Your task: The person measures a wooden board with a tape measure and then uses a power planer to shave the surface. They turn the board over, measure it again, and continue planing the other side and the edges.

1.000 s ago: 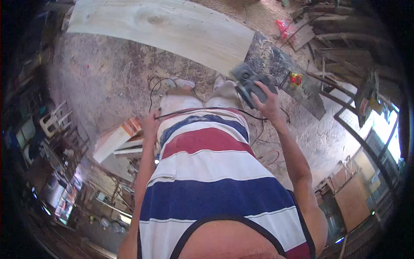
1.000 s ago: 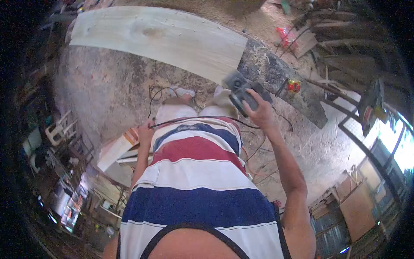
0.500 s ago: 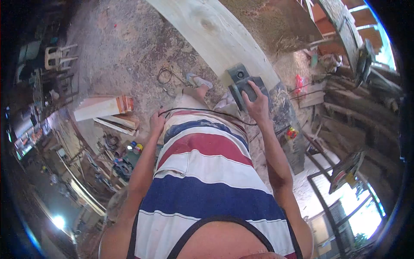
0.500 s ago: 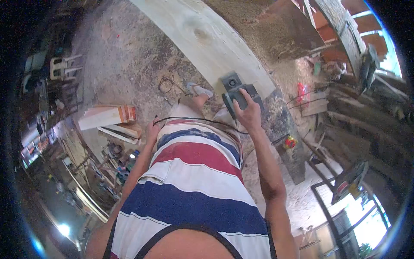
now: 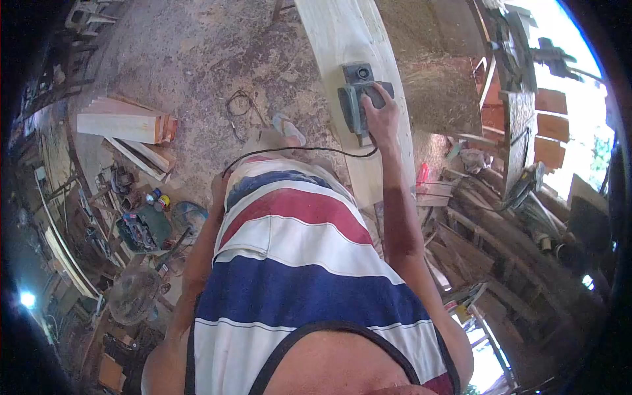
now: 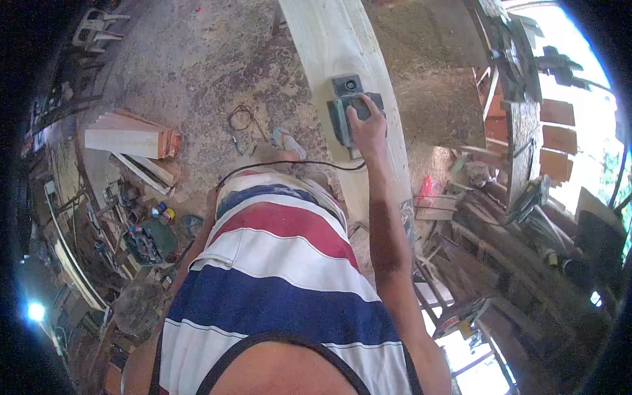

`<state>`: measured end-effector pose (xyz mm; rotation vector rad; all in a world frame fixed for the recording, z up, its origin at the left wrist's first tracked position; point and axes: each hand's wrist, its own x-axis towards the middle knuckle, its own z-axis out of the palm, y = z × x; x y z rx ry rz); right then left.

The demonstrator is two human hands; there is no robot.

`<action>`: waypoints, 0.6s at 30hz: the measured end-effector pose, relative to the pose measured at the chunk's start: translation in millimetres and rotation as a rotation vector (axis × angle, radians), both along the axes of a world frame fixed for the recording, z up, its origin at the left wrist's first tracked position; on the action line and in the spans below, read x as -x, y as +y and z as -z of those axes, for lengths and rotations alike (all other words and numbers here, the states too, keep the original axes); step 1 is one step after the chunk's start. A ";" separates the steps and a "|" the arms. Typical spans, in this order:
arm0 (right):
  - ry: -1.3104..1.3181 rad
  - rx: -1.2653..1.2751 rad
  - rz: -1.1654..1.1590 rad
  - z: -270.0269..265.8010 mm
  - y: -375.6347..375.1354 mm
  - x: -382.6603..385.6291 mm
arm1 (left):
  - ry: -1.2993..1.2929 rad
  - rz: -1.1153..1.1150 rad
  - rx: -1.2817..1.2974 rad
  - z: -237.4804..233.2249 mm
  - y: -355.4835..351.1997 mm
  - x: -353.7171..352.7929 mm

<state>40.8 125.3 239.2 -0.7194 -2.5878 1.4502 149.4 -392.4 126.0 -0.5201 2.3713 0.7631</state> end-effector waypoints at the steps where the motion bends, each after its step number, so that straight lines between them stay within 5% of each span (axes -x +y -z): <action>1: -0.018 0.000 0.000 -3.0 -1.5 13.7 | -0.026 -0.045 -0.027 -9.2 2.2 11.0; 8: -0.070 -0.058 0.008 -12.5 -8.8 124.1 | 0.039 0.000 0.006 -9.2 -28.5 77.6; 11: -0.045 -0.090 0.010 -3.8 -11.3 169.8 | -0.007 -0.288 -0.172 -4.8 -37.5 95.3; 18: 0.054 -0.079 -0.032 20.7 -10.7 263.4 | 0.029 -0.234 -0.080 -16.8 -26.7 107.4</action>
